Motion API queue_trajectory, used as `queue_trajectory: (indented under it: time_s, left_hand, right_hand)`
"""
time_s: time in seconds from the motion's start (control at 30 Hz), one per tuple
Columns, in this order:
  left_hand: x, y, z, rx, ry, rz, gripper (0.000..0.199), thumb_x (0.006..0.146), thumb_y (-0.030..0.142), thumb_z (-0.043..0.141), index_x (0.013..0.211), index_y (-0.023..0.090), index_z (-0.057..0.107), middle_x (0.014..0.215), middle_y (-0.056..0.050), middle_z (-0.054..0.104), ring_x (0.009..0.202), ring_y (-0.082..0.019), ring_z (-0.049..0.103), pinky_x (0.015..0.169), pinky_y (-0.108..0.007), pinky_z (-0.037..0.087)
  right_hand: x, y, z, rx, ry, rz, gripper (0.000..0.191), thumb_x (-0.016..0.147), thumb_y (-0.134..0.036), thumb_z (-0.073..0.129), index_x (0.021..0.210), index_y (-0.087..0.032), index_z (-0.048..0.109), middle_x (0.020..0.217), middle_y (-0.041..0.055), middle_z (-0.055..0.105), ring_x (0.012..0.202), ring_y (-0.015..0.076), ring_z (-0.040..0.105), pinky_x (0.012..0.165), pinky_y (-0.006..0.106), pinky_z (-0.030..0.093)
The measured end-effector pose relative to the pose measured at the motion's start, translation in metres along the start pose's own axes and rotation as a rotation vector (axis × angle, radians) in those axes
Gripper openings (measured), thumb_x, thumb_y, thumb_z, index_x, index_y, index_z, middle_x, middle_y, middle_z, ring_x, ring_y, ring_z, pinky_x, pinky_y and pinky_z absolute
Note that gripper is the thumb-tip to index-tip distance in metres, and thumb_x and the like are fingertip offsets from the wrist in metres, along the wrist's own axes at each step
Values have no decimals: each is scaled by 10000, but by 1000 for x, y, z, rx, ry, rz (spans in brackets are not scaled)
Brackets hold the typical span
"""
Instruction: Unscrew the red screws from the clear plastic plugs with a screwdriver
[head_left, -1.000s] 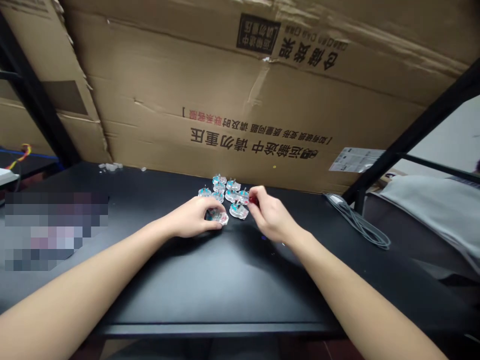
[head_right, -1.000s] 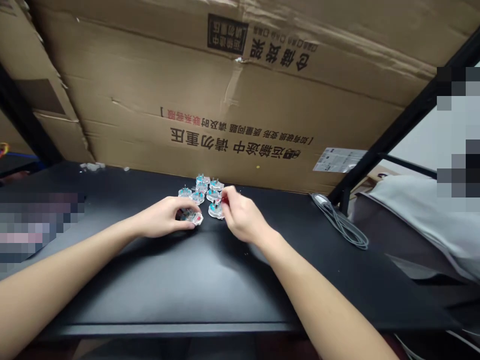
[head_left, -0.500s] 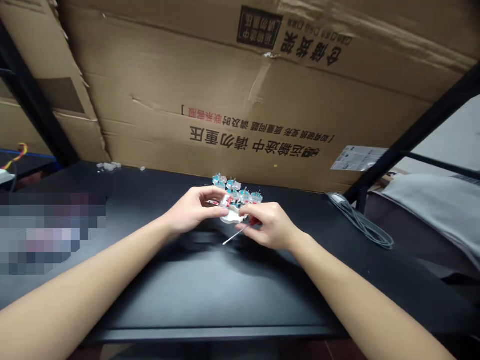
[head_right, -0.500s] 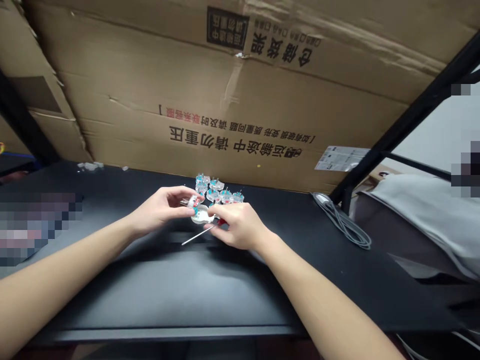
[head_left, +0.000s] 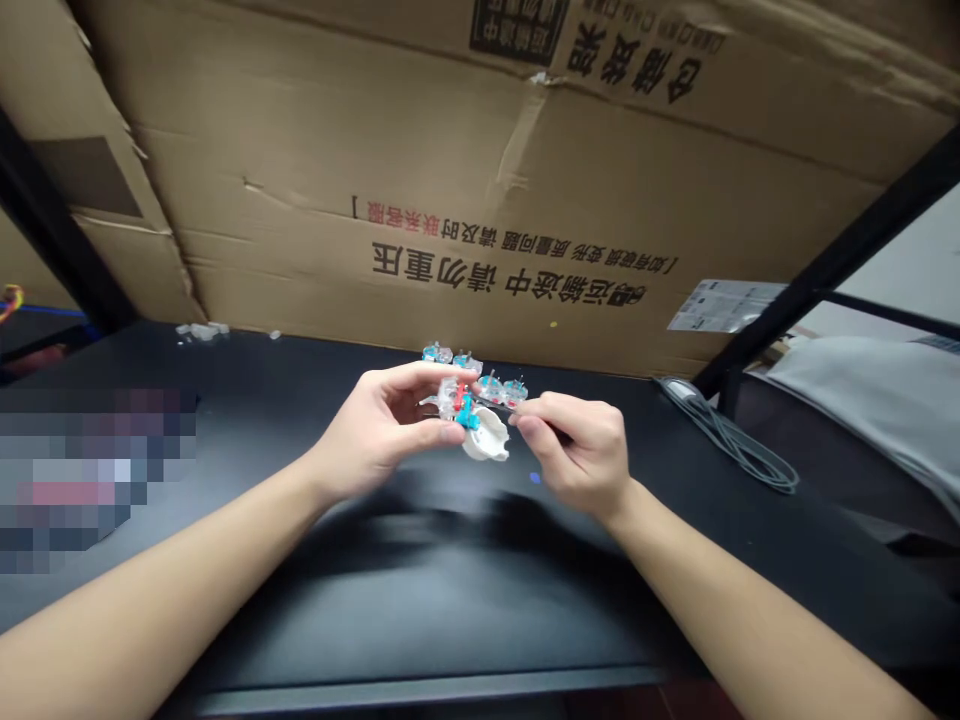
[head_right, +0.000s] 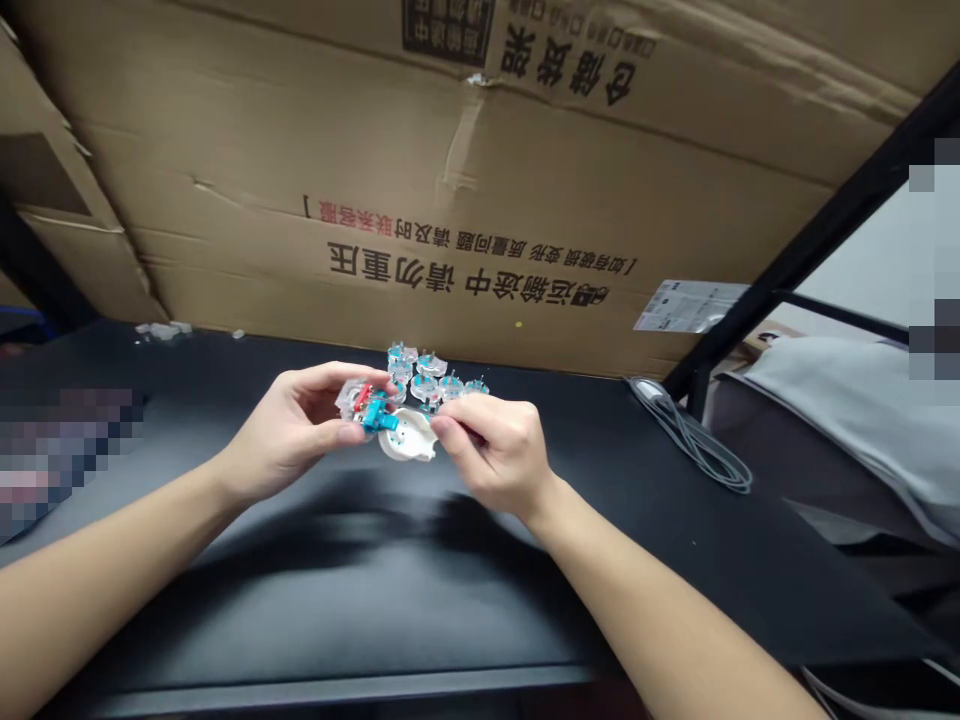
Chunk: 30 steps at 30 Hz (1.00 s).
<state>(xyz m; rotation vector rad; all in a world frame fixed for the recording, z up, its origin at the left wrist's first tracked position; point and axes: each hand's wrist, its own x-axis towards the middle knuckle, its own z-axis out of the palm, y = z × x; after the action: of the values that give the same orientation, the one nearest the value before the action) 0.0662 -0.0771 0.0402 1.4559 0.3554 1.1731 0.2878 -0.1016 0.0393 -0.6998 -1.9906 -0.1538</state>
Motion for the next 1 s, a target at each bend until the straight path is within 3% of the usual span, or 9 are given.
queue_trajectory:
  time_s: [0.13, 0.47, 1.0]
  left_hand:
    - [0, -2, -2, -42, -42, 10, 309, 756, 212, 836, 1060, 239, 786, 1015, -23, 782, 937, -182, 724, 873, -269, 570]
    - [-3, -3, -2, -31, -65, -29, 260, 809, 258, 803, 1067, 234, 787, 1006, -8, 772, 936, -144, 699, 868, -207, 543]
    - [-2, -5, -3, 44, -31, -23, 239, 818, 271, 794, 1055, 248, 788, 1030, -7, 775, 929, -156, 706, 870, -232, 532]
  right_hand:
    - [0, -1, -1, 7, -2, -3, 241, 938, -165, 524, 739, -178, 660, 608, 12, 648, 510, 109, 570, 505, 228, 425]
    - [-2, 1, 0, -14, 9, 18, 219, 915, -151, 567, 711, -167, 647, 587, -2, 598, 505, 92, 509, 508, 222, 390]
    - [-1, 2, -4, -58, 41, 25, 254, 894, -173, 595, 643, -171, 627, 554, -7, 543, 488, 93, 440, 492, 236, 357]
